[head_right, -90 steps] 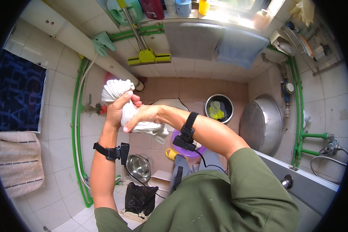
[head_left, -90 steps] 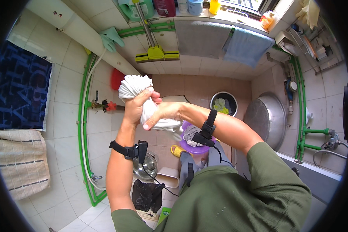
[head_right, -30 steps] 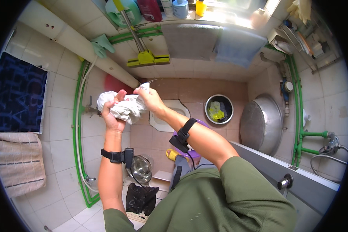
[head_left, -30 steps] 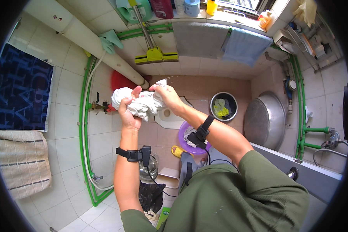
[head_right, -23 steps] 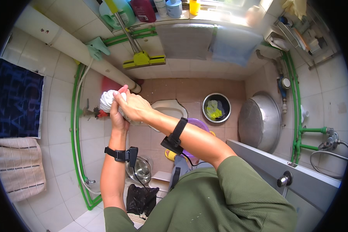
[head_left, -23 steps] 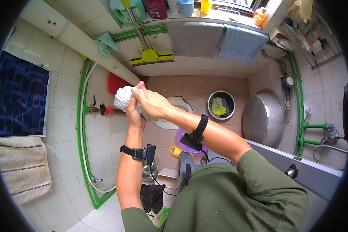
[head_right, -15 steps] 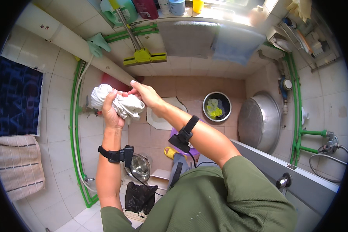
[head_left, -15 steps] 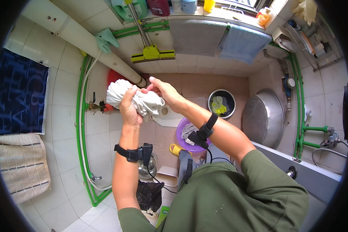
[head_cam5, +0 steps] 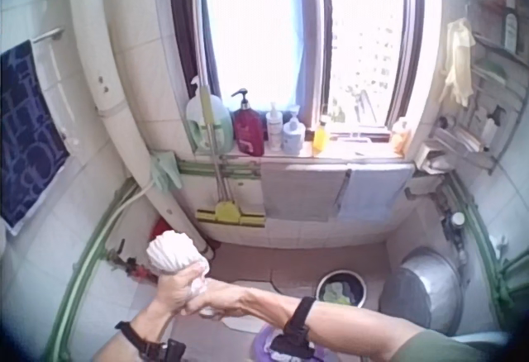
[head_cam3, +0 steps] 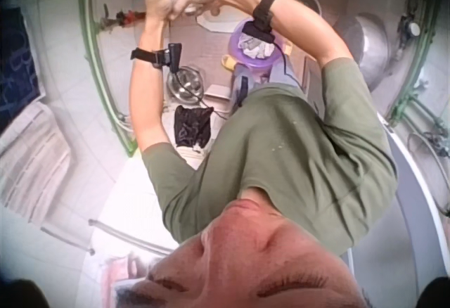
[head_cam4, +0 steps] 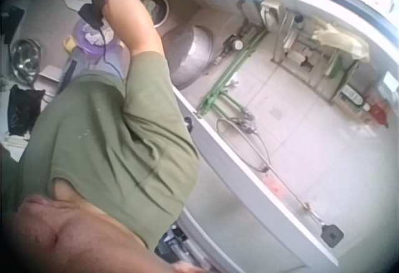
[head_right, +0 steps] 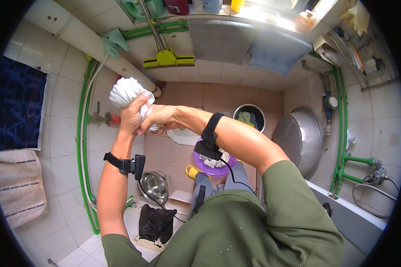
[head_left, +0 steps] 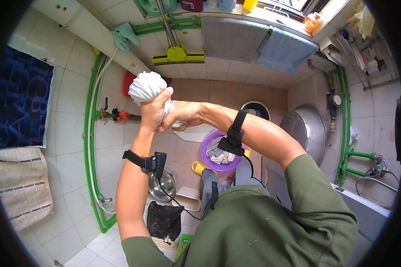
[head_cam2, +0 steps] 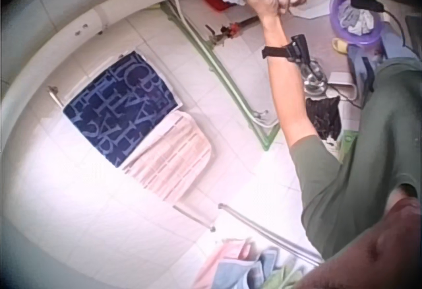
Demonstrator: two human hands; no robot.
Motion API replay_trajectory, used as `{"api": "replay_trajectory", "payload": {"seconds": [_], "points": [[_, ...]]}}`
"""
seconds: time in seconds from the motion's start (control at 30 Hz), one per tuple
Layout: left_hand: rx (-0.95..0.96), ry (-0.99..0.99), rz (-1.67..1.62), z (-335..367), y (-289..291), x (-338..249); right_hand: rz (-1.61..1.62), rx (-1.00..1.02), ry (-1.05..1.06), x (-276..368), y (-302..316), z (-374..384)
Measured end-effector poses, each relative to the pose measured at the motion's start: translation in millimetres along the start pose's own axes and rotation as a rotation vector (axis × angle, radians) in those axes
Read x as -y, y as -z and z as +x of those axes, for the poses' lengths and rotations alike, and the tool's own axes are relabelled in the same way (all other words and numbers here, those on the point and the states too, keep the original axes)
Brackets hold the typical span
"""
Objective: The person washes clothes in a purple basin with water and then wrings them out by hand.
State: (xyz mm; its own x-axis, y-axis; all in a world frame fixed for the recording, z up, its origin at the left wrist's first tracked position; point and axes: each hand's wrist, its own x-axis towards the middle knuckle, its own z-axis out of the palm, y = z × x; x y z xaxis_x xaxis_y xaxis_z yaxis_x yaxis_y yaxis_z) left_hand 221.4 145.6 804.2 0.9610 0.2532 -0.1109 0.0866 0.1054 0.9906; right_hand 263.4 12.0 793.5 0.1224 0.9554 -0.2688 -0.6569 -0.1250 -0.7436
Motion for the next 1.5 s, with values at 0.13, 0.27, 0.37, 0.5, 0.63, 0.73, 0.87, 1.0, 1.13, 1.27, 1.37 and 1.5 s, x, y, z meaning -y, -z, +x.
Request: {"api": "replay_trajectory", "payload": {"seconds": [0.13,0.27,0.37,0.5,0.63,0.73,0.87,1.0,1.13,1.27,1.37,1.5], "points": [[-0.111,-0.151,0.195,20,6,29,-0.241,-0.293,-0.066,-13,7,24],[-0.291,-0.127,0.193,32,0,41,-0.720,-0.449,-0.119,-27,27,44],[-0.394,-0.100,0.224,37,1,47,-0.883,-0.590,-0.058,-32,25,56],[-0.524,0.129,0.352,38,-6,43,-1.035,-0.715,-0.193,-24,15,51],[-0.552,0.189,0.395,38,-3,55,-1.199,-0.721,-0.206,-30,11,52],[-0.660,0.053,0.291,35,-1,68,-1.299,-0.701,-0.193,-35,8,51],[-0.642,0.134,0.298,33,-2,72,-1.384,-0.690,-0.179,-45,15,52],[-0.508,0.215,0.183,34,1,84,-1.392,-0.704,-0.179,-54,23,48],[-0.320,0.284,0.166,30,13,109,-1.343,-0.707,-0.116,-77,51,29],[0.006,0.274,0.855,5,-8,133,-1.229,-0.641,-0.357,-121,123,-40],[0.084,0.316,0.860,-21,-6,189,-1.114,-0.791,-0.539,-161,166,-94],[0.149,0.405,0.855,-56,-37,261,-0.991,-0.970,-0.634,-234,213,-178]]}}
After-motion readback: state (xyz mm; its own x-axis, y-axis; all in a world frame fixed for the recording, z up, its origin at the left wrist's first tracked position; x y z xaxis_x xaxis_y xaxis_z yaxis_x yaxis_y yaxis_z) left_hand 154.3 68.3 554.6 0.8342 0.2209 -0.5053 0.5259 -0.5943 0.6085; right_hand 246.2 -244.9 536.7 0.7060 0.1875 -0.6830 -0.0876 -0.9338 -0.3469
